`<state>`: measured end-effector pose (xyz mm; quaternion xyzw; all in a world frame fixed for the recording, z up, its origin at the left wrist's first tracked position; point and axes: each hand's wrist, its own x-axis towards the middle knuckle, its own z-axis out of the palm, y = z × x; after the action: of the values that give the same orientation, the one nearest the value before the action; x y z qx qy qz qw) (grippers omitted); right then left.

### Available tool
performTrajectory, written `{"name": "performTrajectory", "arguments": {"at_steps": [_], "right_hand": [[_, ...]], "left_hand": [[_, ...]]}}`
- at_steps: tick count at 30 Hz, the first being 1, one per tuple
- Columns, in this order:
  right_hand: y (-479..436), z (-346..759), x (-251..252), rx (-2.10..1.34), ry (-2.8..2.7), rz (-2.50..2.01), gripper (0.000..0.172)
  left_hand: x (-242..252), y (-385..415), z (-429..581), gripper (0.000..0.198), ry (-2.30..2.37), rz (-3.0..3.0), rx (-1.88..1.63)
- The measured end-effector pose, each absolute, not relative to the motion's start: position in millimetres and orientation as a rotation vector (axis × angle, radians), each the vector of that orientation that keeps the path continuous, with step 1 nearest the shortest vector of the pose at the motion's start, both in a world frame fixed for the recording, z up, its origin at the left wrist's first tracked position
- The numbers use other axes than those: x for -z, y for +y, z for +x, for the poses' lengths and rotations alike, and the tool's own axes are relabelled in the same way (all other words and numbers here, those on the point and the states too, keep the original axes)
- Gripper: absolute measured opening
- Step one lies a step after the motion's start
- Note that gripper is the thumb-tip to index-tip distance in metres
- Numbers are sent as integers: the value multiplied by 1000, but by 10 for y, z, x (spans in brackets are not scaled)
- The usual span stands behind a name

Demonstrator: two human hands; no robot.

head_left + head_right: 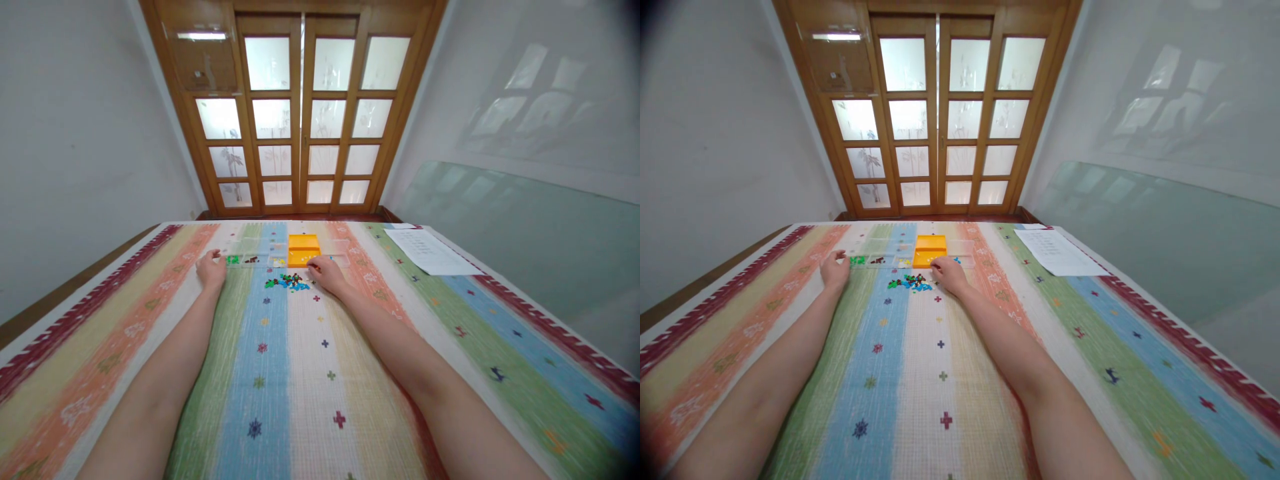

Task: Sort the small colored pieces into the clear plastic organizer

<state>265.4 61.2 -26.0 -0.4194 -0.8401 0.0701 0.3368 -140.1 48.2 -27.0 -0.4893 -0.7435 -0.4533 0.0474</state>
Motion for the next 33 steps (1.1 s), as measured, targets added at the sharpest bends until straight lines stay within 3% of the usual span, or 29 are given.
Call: {"name": "performTrajectory", "arguments": {"at_steps": [16,23,33], "right_hand": [[550,2715,126,-348,-2477,-951,10],[492,2748,-38,-511,-2608,-880,17],[504,2675,140,-352,-2501,-948,3]], "left_hand": [[99,248,-528,21,-1542,-2584,936],[72,169,-376,20,-1459,-2703,824],[112,181,-367,22,-1462,-2743,767]]}}
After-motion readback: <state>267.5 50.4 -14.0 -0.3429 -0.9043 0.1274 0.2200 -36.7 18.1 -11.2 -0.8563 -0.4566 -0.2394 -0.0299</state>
